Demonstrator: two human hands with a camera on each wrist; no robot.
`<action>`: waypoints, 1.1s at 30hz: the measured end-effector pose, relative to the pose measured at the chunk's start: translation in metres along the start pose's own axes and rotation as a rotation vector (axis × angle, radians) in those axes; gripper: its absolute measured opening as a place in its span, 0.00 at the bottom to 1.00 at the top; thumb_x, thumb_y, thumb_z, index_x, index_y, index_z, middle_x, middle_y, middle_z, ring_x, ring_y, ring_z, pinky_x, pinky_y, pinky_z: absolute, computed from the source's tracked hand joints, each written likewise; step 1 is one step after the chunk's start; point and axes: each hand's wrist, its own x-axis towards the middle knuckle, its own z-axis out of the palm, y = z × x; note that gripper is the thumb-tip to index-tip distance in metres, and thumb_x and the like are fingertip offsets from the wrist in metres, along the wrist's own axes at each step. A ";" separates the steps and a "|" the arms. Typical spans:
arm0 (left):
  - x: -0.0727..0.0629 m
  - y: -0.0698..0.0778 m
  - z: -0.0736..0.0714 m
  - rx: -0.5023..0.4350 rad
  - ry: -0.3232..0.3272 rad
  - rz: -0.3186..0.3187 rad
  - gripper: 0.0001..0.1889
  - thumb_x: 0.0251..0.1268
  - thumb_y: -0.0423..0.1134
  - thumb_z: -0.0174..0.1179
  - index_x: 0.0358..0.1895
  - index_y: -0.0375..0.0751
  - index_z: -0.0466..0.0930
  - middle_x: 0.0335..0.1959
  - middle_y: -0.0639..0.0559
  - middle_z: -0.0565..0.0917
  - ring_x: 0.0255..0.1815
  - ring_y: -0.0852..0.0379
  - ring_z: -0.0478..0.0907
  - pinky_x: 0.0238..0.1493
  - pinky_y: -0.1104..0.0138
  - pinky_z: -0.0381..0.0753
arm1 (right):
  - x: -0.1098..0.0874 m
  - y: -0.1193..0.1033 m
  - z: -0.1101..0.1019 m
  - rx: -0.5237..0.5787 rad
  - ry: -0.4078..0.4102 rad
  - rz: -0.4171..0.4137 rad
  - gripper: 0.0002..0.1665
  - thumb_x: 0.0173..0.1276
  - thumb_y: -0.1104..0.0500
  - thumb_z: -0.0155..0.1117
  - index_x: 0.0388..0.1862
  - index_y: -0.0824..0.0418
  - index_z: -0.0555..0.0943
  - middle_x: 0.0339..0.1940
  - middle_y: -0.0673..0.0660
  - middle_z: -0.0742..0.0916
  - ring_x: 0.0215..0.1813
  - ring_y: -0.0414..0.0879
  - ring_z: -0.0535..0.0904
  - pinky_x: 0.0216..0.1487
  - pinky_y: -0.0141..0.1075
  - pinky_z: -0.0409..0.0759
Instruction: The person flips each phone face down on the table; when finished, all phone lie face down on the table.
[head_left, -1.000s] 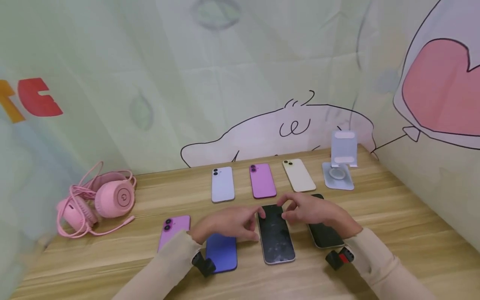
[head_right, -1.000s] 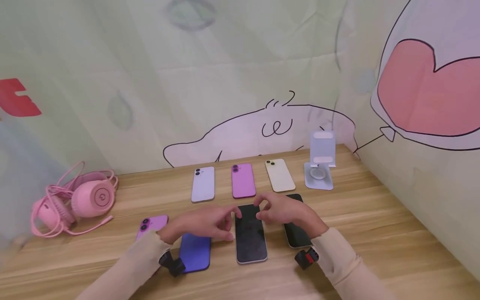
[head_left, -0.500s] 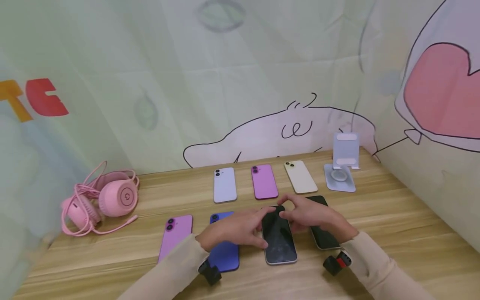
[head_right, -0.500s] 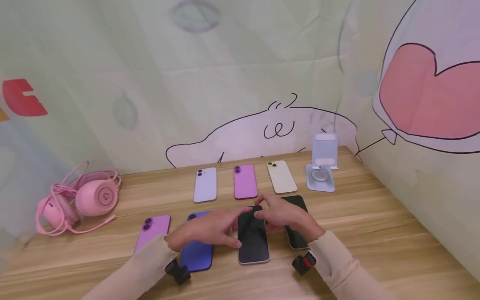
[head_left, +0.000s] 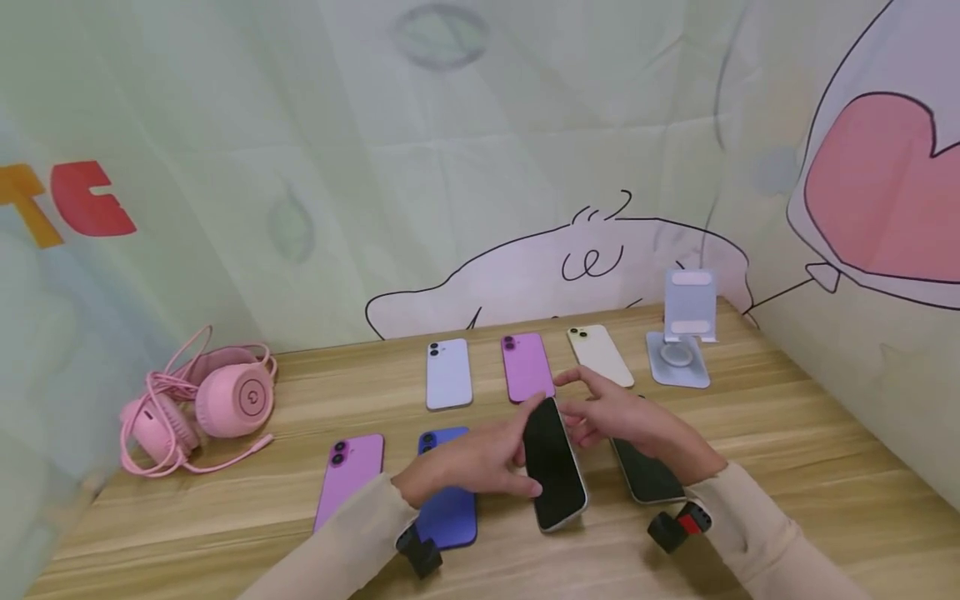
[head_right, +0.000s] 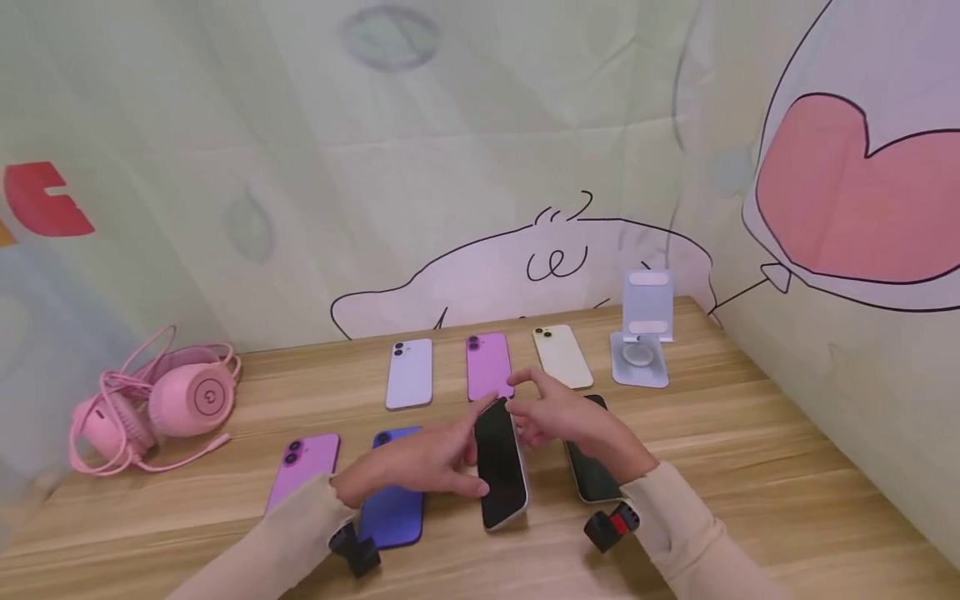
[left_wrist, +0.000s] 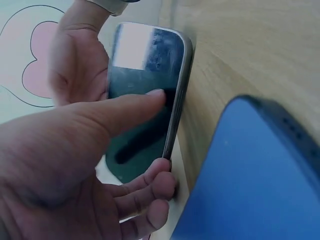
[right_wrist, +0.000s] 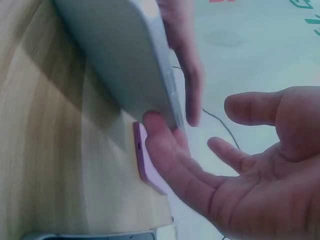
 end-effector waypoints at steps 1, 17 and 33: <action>0.000 0.000 0.000 -0.035 0.002 0.000 0.58 0.59 0.44 0.73 0.81 0.43 0.35 0.31 0.55 0.79 0.30 0.65 0.75 0.35 0.71 0.75 | -0.001 -0.001 0.000 0.019 -0.007 -0.014 0.28 0.77 0.62 0.52 0.71 0.65 0.58 0.31 0.58 0.81 0.30 0.45 0.81 0.40 0.42 0.83; -0.004 -0.004 -0.015 -0.257 0.011 0.025 0.27 0.77 0.48 0.54 0.72 0.49 0.57 0.41 0.46 0.83 0.31 0.51 0.84 0.37 0.62 0.82 | -0.005 -0.010 0.008 0.088 -0.118 -0.050 0.34 0.77 0.59 0.52 0.76 0.66 0.54 0.51 0.68 0.83 0.48 0.57 0.86 0.54 0.47 0.81; -0.012 -0.014 -0.042 -0.100 -0.036 0.080 0.15 0.69 0.46 0.64 0.52 0.44 0.76 0.36 0.57 0.84 0.38 0.62 0.80 0.44 0.67 0.79 | -0.003 0.004 0.014 -0.005 -0.146 0.061 0.33 0.72 0.65 0.58 0.72 0.69 0.61 0.48 0.68 0.82 0.42 0.56 0.86 0.46 0.46 0.84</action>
